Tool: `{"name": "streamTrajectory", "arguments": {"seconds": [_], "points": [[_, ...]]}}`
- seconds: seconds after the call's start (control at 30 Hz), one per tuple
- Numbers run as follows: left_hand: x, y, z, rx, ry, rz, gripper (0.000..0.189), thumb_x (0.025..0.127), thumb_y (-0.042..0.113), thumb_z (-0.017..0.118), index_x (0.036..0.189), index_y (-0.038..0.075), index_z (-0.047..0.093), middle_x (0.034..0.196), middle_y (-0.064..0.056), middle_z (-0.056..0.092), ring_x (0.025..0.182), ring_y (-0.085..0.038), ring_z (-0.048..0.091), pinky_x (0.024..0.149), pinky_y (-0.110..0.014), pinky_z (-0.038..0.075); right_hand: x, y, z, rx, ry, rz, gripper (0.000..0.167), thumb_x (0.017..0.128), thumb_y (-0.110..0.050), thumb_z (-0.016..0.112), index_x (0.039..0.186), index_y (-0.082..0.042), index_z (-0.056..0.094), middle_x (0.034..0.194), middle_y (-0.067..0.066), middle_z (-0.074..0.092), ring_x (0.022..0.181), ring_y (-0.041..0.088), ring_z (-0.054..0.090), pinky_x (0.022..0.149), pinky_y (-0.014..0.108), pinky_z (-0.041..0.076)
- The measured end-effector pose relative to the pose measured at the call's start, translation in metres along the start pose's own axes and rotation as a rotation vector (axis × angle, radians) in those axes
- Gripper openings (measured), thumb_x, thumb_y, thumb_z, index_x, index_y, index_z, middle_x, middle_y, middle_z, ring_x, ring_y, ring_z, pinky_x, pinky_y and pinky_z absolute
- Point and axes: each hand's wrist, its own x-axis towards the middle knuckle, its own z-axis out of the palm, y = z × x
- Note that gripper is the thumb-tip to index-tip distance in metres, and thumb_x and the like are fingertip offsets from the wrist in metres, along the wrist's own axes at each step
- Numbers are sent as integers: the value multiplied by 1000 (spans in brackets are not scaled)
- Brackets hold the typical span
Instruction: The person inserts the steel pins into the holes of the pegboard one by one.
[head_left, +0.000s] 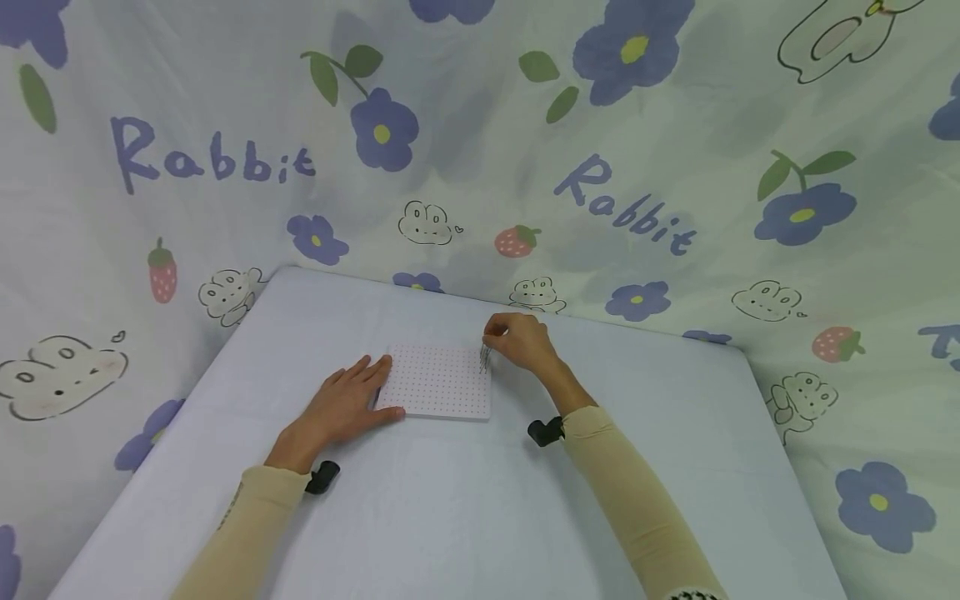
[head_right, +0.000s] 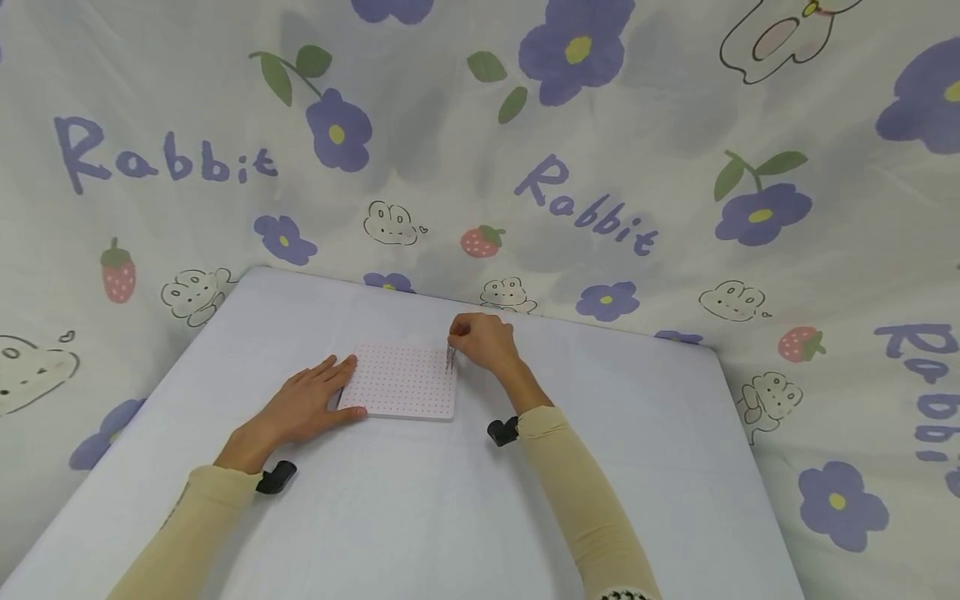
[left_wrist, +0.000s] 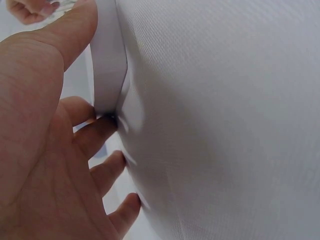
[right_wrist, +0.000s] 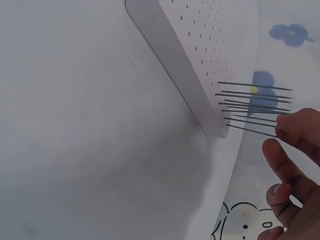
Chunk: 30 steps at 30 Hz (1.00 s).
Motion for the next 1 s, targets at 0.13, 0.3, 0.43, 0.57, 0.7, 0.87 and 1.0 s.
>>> {"name": "streamTrajectory", "arguments": {"seconds": [0.13, 0.3, 0.43, 0.57, 0.7, 0.87, 1.0], "points": [[0, 0, 0, -4, 0, 0, 94, 92, 56, 65, 157, 0, 28, 163, -18, 29, 151, -43, 22, 116, -67, 20, 2, -1, 0, -24, -15, 10, 12, 92, -34, 70, 96, -24, 75, 100, -8, 74, 92, 15, 66, 93, 51, 46], [1, -1, 1, -11, -4, -4, 94, 92, 57, 65, 158, 1, 27, 163, -17, 28, 151, -42, 21, 116, -67, 19, 3, -4, 0, -51, -28, 24, 13, 92, -35, 69, 97, -24, 75, 99, -9, 75, 93, 16, 66, 97, 53, 44], [1, -1, 1, -3, -2, -4, 94, 92, 57, 65, 158, 1, 28, 163, -17, 29, 151, -42, 21, 117, -67, 20, 3, -6, 0, -47, -28, 32, 12, 93, -34, 69, 96, -24, 74, 98, -8, 74, 91, 16, 65, 99, 55, 42], [2, -2, 2, 1, 1, -4, 95, 92, 58, 65, 158, 1, 28, 163, -17, 29, 151, -42, 21, 117, -67, 20, 2, -6, 1, -44, -30, 39, 11, 93, -33, 70, 96, -24, 74, 98, -8, 74, 91, 16, 65, 100, 57, 41], [2, -3, 3, 0, 1, -3, 94, 92, 58, 65, 158, 1, 28, 163, -17, 28, 151, -42, 21, 117, -67, 19, 2, -7, 1, -44, -30, 38, 11, 94, -33, 70, 97, -24, 74, 100, -8, 75, 94, 16, 65, 102, 58, 39], [2, -3, 2, 0, 7, 4, 94, 92, 58, 64, 157, 1, 29, 163, -17, 29, 151, -43, 22, 116, -67, 21, 2, -7, 1, -61, -22, 37, 13, 94, -35, 69, 98, -24, 75, 99, -9, 75, 95, 18, 65, 102, 59, 38], [2, -3, 2, 2, 11, 9, 93, 92, 58, 65, 157, 1, 30, 163, -17, 30, 150, -43, 23, 116, -67, 21, 2, -6, 2, -70, -26, 37, 13, 94, -35, 69, 98, -24, 75, 98, -9, 75, 93, 18, 65, 100, 59, 40]]}}
